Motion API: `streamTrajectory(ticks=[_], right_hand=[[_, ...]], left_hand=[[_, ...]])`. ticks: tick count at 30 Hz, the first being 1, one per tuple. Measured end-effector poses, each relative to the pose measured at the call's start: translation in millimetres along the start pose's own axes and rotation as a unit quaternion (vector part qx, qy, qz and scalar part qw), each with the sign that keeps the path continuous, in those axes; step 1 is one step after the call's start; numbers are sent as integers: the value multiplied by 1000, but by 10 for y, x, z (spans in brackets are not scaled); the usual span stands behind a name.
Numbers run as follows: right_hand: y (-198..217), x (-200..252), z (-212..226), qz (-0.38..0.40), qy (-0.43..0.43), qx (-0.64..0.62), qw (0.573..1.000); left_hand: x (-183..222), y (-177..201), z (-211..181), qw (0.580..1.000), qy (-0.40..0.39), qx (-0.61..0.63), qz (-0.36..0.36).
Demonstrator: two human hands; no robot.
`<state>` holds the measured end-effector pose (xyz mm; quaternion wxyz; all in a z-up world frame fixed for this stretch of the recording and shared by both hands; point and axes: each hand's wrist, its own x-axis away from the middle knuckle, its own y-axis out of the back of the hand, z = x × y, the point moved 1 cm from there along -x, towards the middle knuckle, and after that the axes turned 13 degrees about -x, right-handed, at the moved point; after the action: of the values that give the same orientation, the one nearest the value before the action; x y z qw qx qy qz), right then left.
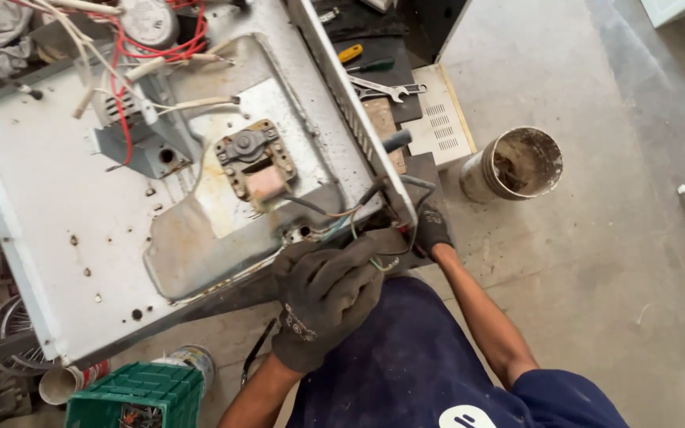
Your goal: Disassembling the outer casing and internal components of an electronic appliance using pliers and a screwdriver.
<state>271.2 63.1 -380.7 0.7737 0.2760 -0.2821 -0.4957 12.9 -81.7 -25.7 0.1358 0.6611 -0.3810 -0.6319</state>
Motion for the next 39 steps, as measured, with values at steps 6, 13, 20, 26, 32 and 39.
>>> streamTrajectory(ticks=[6, 13, 20, 26, 32, 39], right_hand=[[797, -231, 68, -239, 187, 185, 935], [2296, 628, 3290, -216, 312, -380, 843], [2051, 745, 3685, -156, 311, -440, 828], [2036, 767, 3640, -163, 266, -462, 830], [2142, 668, 3627, -139, 237, -501, 821], [2239, 490, 3491, -95, 216, -508, 828]], left_hand=[[64, 183, -2, 996, 23, 75, -28], [-149, 398, -167, 977, 70, 198, 26], [-656, 406, -134, 899, 212, 356, 144], [-767, 284, -248, 911, 217, 346, 61], [-823, 226, -200, 881, 233, 411, 30], [-868, 235, -55, 886, 247, 387, 60]])
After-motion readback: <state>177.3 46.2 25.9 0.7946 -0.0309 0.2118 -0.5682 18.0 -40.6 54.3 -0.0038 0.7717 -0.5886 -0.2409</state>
